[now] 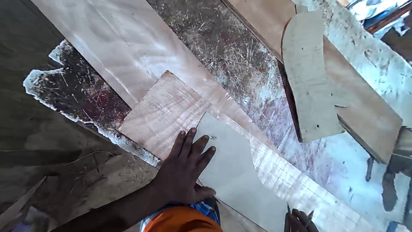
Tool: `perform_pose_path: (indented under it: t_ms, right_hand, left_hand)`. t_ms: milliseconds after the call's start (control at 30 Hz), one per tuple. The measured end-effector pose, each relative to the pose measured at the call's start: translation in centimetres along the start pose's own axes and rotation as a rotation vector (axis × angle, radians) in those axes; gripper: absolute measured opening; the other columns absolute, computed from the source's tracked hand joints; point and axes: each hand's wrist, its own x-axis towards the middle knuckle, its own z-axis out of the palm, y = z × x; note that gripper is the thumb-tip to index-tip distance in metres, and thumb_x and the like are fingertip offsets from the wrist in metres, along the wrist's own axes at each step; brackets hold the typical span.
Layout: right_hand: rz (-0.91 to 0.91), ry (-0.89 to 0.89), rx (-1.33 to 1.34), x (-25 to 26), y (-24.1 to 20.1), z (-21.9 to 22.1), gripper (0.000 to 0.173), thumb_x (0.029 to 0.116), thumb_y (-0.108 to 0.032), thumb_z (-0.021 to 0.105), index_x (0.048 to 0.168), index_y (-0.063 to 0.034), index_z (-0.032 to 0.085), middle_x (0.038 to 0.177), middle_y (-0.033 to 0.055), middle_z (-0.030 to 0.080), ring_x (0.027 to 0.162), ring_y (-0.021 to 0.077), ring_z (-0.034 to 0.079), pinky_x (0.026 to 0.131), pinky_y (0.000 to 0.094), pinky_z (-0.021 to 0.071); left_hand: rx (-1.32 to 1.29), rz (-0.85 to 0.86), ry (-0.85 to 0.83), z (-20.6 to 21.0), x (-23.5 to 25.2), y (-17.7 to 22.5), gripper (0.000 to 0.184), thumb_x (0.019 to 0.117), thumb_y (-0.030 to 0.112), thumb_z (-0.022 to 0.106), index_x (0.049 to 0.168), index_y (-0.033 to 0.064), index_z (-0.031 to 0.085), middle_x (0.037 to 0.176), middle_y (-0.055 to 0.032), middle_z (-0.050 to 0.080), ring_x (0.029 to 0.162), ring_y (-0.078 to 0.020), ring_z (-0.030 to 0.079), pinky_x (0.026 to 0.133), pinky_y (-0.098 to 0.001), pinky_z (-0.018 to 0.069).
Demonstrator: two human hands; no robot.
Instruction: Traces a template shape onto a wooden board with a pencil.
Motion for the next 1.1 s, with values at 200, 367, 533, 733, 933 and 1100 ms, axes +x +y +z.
perform_pose_path:
  t_ms: [200, 367, 533, 733, 933, 1100]
  right_hand:
    - [-0.004, 0.011, -0.031, -0.4, 0.5, -0.5, 0.083, 0.0756, -0.069, 0.072, 0.141, -0.0205, 0.057, 0.145, 0.0104, 0.055, 0.144, 0.0227, 0.043, 0.121, 0.0436, 0.0329]
    - [-0.004, 0.025, 0.004, -0.4, 0.6, 0.3, 0.084, 0.0761, -0.066, 0.073, 0.146, -0.0251, 0.051, 0.157, 0.0068, 0.045, 0.151, 0.0260, 0.034, 0.126, 0.0505, 0.0237]
    - [0.039, 0.063, 0.055, -0.9, 0.2, 1.0, 0.088, 0.0758, -0.067, 0.072, 0.150, -0.0272, 0.047, 0.160, 0.0105, 0.040, 0.151, 0.0284, 0.034, 0.125, 0.0532, 0.0262]
    - [0.083, 0.049, 0.047, -0.9, 0.6, 1.2, 0.097, 0.0751, -0.070, 0.071, 0.155, -0.0228, 0.041, 0.163, 0.0118, 0.035, 0.153, 0.0288, 0.029, 0.126, 0.0514, 0.0227]
    - [0.048, 0.068, -0.011, -0.3, 0.8, 1.0, 0.096, 0.0733, -0.074, 0.067, 0.151, -0.0228, 0.045, 0.156, 0.0103, 0.043, 0.148, 0.0242, 0.036, 0.123, 0.0463, 0.0275]
    - [0.013, 0.073, -0.011, 0.2, 1.3, 0.7, 0.095, 0.0713, -0.075, 0.069, 0.146, -0.0203, 0.050, 0.149, 0.0123, 0.049, 0.143, 0.0229, 0.042, 0.119, 0.0427, 0.0316]
  left_hand:
    - [0.021, 0.026, 0.027, 0.5, 0.1, 0.0, 0.125, 0.0659, 0.100, 0.044, 0.158, 0.0162, 0.040, 0.166, -0.0205, 0.027, 0.154, -0.0504, 0.012, 0.120, -0.0754, 0.0116]
    - [0.033, 0.033, 0.083, 0.8, 0.0, 0.0, 0.123, 0.0665, 0.098, 0.047, 0.157, 0.0153, 0.043, 0.166, -0.0206, 0.029, 0.154, -0.0512, 0.015, 0.119, -0.0760, 0.0130]
    - [0.037, 0.019, 0.074, 0.9, 0.1, 0.2, 0.127, 0.0624, 0.100, 0.048, 0.157, 0.0147, 0.042, 0.165, -0.0224, 0.030, 0.153, -0.0520, 0.016, 0.118, -0.0776, 0.0131]
    - [0.054, 0.014, 0.100, 1.1, -0.1, 0.2, 0.129, 0.0634, 0.100, 0.046, 0.157, 0.0117, 0.040, 0.164, -0.0246, 0.030, 0.152, -0.0536, 0.017, 0.118, -0.0772, 0.0148]
    - [0.057, 0.011, 0.087, 1.1, -0.1, 0.3, 0.127, 0.0660, 0.100, 0.043, 0.156, 0.0100, 0.042, 0.163, -0.0249, 0.033, 0.153, -0.0525, 0.017, 0.120, -0.0745, 0.0131]
    - [0.054, 0.018, 0.095, 1.0, -0.1, 0.3, 0.126, 0.0675, 0.099, 0.043, 0.155, 0.0085, 0.043, 0.163, -0.0245, 0.033, 0.153, -0.0517, 0.017, 0.120, -0.0737, 0.0138]
